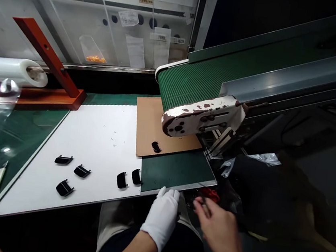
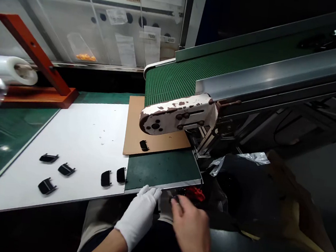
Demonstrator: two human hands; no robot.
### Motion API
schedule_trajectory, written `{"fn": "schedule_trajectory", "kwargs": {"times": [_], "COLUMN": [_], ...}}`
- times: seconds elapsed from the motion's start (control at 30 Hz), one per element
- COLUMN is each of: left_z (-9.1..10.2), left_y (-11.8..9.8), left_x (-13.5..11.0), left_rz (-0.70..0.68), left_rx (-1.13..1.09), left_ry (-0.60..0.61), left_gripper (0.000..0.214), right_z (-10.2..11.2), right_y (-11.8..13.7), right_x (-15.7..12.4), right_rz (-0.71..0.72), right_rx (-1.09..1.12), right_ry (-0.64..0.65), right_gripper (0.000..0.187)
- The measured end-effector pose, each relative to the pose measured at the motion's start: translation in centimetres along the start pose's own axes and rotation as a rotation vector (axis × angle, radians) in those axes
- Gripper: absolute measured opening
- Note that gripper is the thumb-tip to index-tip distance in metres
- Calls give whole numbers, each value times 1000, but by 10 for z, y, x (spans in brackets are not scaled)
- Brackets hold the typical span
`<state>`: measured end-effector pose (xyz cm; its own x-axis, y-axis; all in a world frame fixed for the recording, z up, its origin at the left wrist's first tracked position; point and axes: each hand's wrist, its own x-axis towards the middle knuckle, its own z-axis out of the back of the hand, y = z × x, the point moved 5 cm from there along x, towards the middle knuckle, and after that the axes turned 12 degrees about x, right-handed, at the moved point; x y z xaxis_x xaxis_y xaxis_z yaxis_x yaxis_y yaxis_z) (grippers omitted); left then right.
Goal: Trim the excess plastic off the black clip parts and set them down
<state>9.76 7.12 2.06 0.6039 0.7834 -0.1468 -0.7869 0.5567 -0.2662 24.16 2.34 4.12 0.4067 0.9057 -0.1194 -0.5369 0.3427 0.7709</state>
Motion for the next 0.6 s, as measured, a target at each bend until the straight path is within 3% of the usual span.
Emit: {"fn": "schedule_trajectory", "kwargs": {"times": [0.1,0.17,0.23,0.27,0.33,0.37,0.5,0.6], "left_z": [10,22,36,42,51,55,66,71], "left_y": [7,11,13,13,16,17,23,25], "left_x": [-5,-15,-27,-32,-40,-42,-49,-54], "left_rz": [-44,-86,-116,-120,-96,-73,17,56], "left_rx": [-94,-229,-400,-482,-618,-676,-792,-774], "left_ry": [-53,-160,-303,-363,-422,-435,-459,-461], "left_gripper": [54,65,73,75,74,74,77,74], "right_z": [80,128,151,154,135,116,43,15], "right_y": [-50,-77,-95,-98,-90,-79,6,66], "right_x": [29,49,63,65,61,55,16,-5], "right_rz": [-271,-312,-314,-271,-183,-129,175,419], "right_rx": [13,-126,-268,-236,-61,25,219,132], "right_ry": [-233,-315,-288,-307,-182,-59,375,556], "right_gripper": [48,75,91,82,66,59,44,38]}}
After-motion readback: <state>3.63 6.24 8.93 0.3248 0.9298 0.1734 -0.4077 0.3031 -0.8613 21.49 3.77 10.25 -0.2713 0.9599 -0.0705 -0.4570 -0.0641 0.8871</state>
